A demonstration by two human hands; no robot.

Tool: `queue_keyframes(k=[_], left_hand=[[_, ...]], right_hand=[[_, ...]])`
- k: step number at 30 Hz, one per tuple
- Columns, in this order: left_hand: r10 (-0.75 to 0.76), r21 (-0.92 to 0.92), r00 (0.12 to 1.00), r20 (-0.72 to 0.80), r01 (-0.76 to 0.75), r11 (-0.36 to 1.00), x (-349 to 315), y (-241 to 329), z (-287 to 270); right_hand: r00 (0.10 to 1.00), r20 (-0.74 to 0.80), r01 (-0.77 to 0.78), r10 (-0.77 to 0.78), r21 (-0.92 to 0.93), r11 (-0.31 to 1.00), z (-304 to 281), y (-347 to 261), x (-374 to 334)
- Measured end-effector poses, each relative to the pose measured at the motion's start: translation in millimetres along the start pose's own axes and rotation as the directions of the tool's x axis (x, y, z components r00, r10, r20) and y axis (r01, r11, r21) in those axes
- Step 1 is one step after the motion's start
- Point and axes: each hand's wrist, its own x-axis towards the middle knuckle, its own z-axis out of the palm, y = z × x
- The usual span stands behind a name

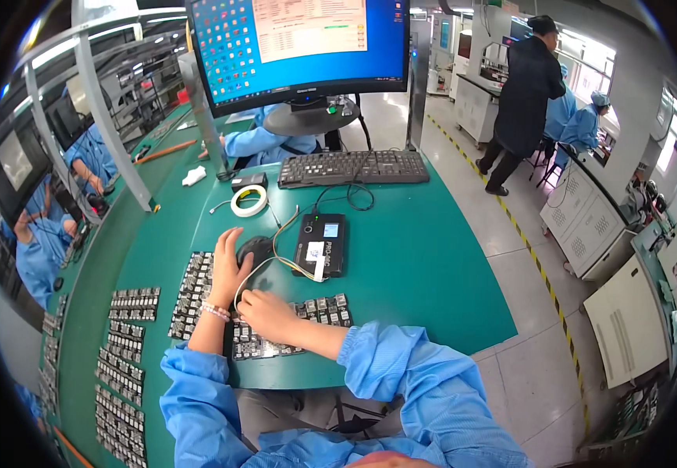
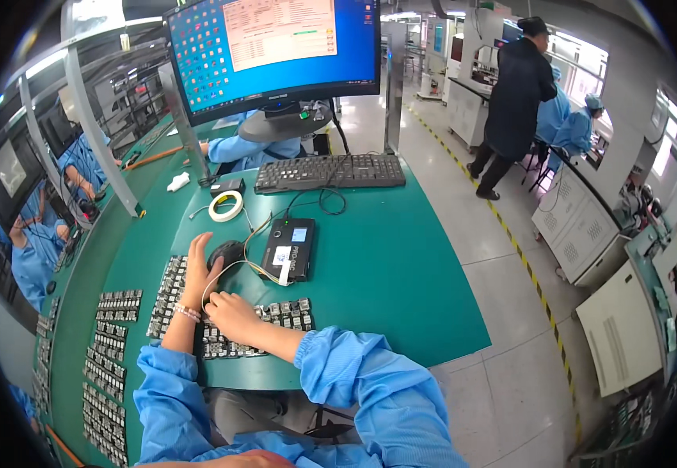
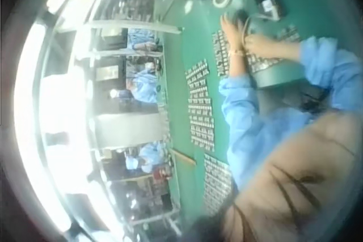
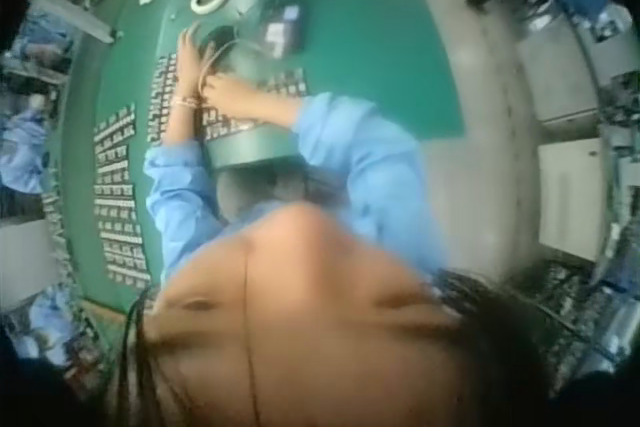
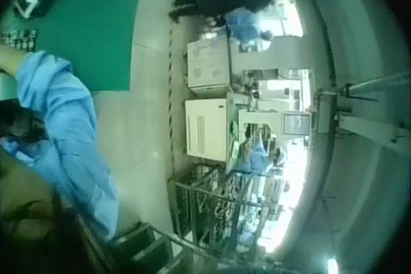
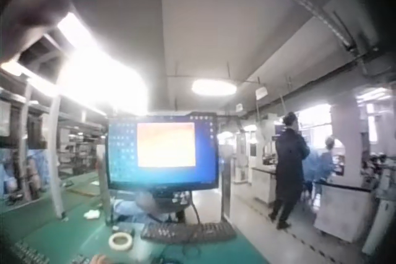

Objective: The person tests circuit board panels by contacting them with a testing probe and clicking a computer mouse, moving the tested boards aside on the table.

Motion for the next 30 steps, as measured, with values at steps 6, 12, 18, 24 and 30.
queue_keyframes(k=[6,12,18,24,30], left_hand=[[-0.166,-0.305,0.965,-0.202,0.099,0.947,5.9,14.1,-23.8],[-0.12,-0.084,0.915,-0.386,0.095,0.992,-17.1,7.4,-38.2],[-0.122,-0.041,0.961,-0.248,0.116,0.992,-23.3,16.9,-28.6],[0.09,0.115,0.928,-0.36,-0.051,0.992,-25.3,8.1,-22.2],[0.067,0.057,0.932,-0.356,-0.05,0.997,-23.3,6.4,-21.9]], right_hand=[[1.0,0.002,0.011,-0.011,0.001,1.0,3.0,9.5,2.2],[0.995,0.093,0.046,-0.045,-0.003,0.999,6.2,-6.3,13.7],[0.995,0.09,0.058,-0.054,-0.038,0.998,-7.1,-3.2,3.8],[0.991,0.111,0.083,-0.081,-0.014,0.996,-13.9,-4.0,5.3],[0.988,0.153,0.033,-0.03,-0.019,0.999,-15.7,-2.5,10.3]])
